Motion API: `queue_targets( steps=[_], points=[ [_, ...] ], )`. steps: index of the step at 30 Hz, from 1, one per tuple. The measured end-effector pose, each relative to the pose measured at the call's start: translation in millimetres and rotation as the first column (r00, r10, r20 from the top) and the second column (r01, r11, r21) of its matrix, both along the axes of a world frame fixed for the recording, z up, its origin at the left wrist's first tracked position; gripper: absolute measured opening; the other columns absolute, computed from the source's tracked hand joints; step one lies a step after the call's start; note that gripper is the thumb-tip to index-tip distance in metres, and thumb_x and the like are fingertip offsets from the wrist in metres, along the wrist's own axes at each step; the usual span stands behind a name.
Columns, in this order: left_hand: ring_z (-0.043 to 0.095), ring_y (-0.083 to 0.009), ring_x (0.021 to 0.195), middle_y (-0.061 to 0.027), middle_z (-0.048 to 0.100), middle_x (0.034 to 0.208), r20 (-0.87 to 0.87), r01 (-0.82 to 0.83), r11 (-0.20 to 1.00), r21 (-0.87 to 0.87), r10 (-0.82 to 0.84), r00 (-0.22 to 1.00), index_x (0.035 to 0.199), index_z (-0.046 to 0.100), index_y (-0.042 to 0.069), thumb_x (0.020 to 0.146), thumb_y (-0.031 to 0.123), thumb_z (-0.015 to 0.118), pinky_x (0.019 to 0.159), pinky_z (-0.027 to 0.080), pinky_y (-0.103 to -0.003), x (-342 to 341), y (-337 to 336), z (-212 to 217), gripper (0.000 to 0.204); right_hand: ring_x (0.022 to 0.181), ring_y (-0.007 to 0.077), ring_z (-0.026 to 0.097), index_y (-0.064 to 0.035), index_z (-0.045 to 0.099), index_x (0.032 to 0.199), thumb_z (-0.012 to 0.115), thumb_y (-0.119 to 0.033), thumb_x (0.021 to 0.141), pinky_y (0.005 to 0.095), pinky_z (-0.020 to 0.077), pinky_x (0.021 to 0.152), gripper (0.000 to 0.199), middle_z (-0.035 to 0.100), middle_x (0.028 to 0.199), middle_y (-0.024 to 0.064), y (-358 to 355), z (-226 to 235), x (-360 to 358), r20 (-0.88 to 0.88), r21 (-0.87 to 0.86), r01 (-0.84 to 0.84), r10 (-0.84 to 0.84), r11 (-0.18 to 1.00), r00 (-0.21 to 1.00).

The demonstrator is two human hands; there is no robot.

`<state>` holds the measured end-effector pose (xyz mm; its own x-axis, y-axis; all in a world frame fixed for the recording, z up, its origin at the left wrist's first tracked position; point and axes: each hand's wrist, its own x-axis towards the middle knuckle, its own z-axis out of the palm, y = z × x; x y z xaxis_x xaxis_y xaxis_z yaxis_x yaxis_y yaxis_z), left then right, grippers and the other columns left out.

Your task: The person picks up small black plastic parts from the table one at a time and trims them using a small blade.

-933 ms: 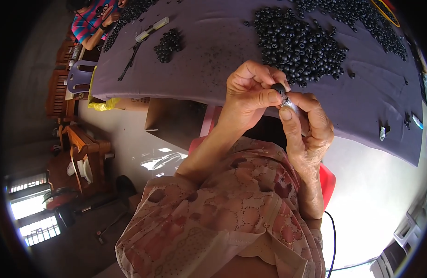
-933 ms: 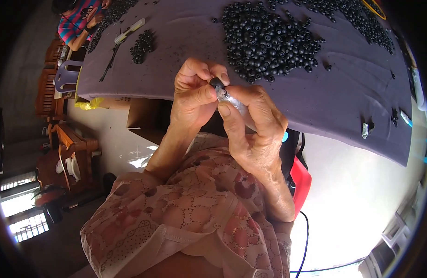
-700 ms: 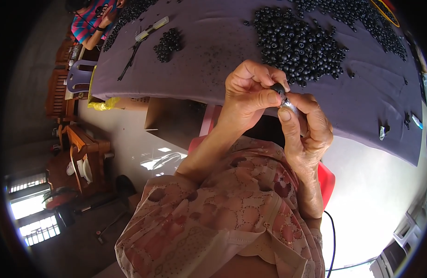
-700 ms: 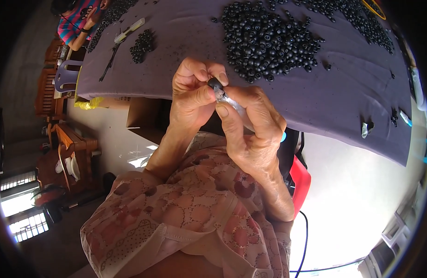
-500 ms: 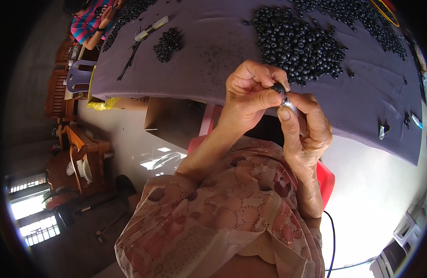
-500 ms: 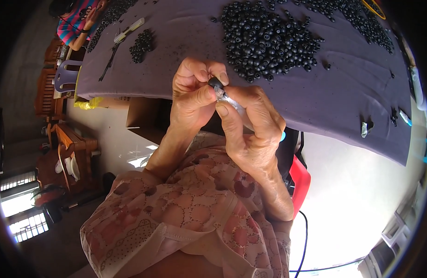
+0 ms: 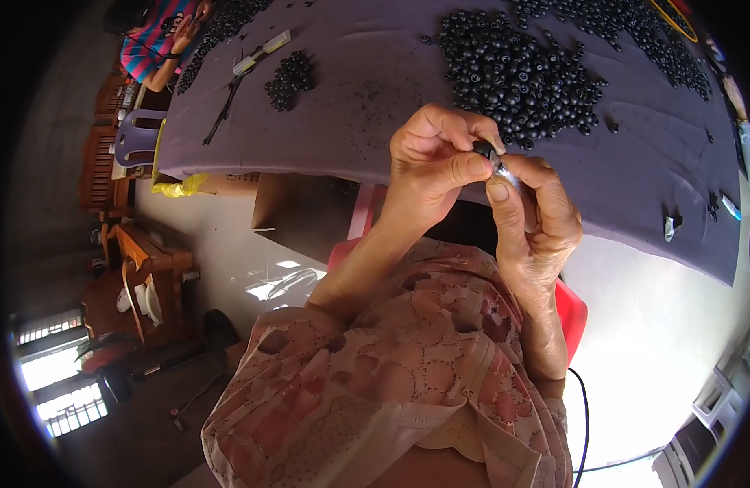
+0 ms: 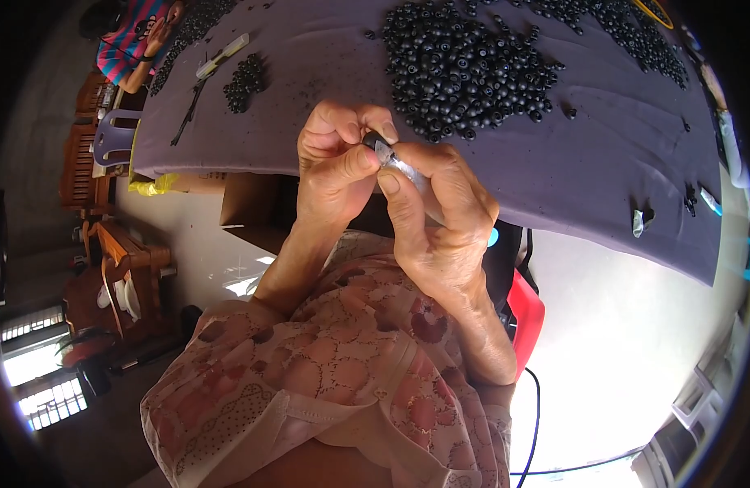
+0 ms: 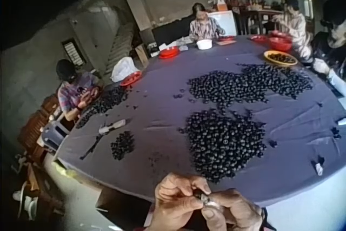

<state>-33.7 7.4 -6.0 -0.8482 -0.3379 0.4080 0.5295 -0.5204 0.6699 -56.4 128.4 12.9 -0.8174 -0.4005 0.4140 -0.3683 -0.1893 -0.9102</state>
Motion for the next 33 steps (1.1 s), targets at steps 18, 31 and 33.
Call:
queue_targets(
  steps=[18, 31, 33],
  points=[
    [0.056, -0.0171, 0.072, -0.0140, 0.057, 0.078, -0.004, 0.037, 0.999, 0.029, -0.037, 0.999, 0.079, 0.050, 0.005, 0.066, -0.009, 0.063, 0.062, 0.047, -0.026, -2.8, -3.2, -1.9, 0.024, 0.065, 0.0041, 0.046, 0.0014, 0.056, 0.089, 0.057, -0.001, 0.077, 0.0151, 0.0358, 0.058, 0.012, 0.055, 0.074, 0.0025, 5.4, 5.8, -0.7, -0.033, 0.036, -0.015, 0.016, 0.999, 0.999],
    [0.054, -0.0153, 0.071, -0.0135, 0.056, 0.079, -0.014, 0.012, 1.000, -0.019, -0.012, 1.000, 0.080, 0.049, 0.005, 0.068, -0.008, 0.062, 0.063, 0.046, -0.025, -2.3, -1.5, -0.4, 0.022, 0.067, 0.0044, 0.046, 0.0019, 0.056, 0.089, 0.056, 0.000, 0.078, 0.0147, 0.0363, 0.061, 0.012, 0.055, 0.076, 0.0025, 3.7, 4.9, 1.1, 0.022, 0.024, -0.016, 0.015, 1.000, 1.000],
    [0.054, -0.0150, 0.071, -0.0134, 0.056, 0.079, -0.017, 0.007, 1.000, -0.010, -0.007, 1.000, 0.081, 0.049, 0.005, 0.068, -0.007, 0.062, 0.063, 0.045, -0.025, -1.6, -0.6, 0.4, 0.022, 0.067, 0.0045, 0.046, 0.0020, 0.056, 0.089, 0.056, 0.000, 0.078, 0.0147, 0.0365, 0.061, 0.012, 0.055, 0.077, 0.0026, 2.8, 3.6, 1.6, 0.015, 0.012, -0.012, 0.012, 1.000, 1.000]
  ],
)
